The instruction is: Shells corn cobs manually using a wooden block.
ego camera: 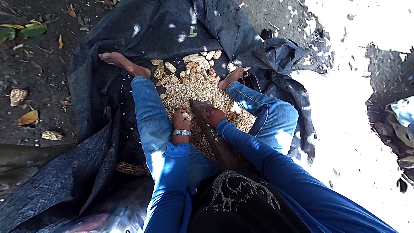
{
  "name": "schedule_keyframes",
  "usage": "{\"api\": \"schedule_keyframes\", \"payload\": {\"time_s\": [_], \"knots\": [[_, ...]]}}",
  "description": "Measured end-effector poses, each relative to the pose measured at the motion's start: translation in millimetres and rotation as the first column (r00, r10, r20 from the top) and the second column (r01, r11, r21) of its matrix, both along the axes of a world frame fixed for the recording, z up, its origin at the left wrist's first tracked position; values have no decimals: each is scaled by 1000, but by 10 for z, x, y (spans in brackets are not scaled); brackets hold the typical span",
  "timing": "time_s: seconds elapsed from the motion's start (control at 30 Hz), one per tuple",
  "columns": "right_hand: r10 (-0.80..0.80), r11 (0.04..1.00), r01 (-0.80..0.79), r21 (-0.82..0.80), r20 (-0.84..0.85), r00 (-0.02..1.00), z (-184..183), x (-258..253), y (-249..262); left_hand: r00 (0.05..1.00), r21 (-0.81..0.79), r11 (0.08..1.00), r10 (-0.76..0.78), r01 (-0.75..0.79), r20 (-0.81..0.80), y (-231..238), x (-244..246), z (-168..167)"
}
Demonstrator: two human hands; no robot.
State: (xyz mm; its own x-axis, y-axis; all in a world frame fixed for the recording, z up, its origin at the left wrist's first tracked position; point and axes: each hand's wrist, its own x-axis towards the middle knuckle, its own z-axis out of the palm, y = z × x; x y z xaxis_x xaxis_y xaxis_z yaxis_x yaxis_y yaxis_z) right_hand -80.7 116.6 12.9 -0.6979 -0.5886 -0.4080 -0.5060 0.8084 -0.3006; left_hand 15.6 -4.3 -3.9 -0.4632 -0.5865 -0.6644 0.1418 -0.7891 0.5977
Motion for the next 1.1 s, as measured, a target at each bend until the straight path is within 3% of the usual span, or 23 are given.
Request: {"api": "schedule_keyframes", "payload": {"time_s": [0.4,0.53,0.67,0.77,0.87,0.93,1.03,1.1], "knots": [[-26,1000,26,-2,42,999,4,-21,-23,994,96,989,106,-109,36,-68,-240,-55],[-53,979,71,-190,96,994,-18,-77,59,991,105,986,124,-129,50,-111,-268,-106],[30,980,2,-201,153,988,327,-9,394,989,99,989,97,-108,111,-109,-345,-122],[205,951,-192,-243,28,978,485,248,837,991,134,986,81,-96,110,-72,-445,-47],[210,896,-272,-350,-207,956,299,365,993,997,150,986,70,-74,32,-28,-564,26],[178,934,-244,-263,-251,951,185,220,813,999,139,989,44,-45,10,56,-605,23],[52,998,-55,-44,-70,996,-93,-281,307,998,132,990,46,-52,43,178,-626,21],[-30,1000,30,-4,-12,999,-260,-491,75,997,109,992,51,-58,61,271,-535,-21]]}}
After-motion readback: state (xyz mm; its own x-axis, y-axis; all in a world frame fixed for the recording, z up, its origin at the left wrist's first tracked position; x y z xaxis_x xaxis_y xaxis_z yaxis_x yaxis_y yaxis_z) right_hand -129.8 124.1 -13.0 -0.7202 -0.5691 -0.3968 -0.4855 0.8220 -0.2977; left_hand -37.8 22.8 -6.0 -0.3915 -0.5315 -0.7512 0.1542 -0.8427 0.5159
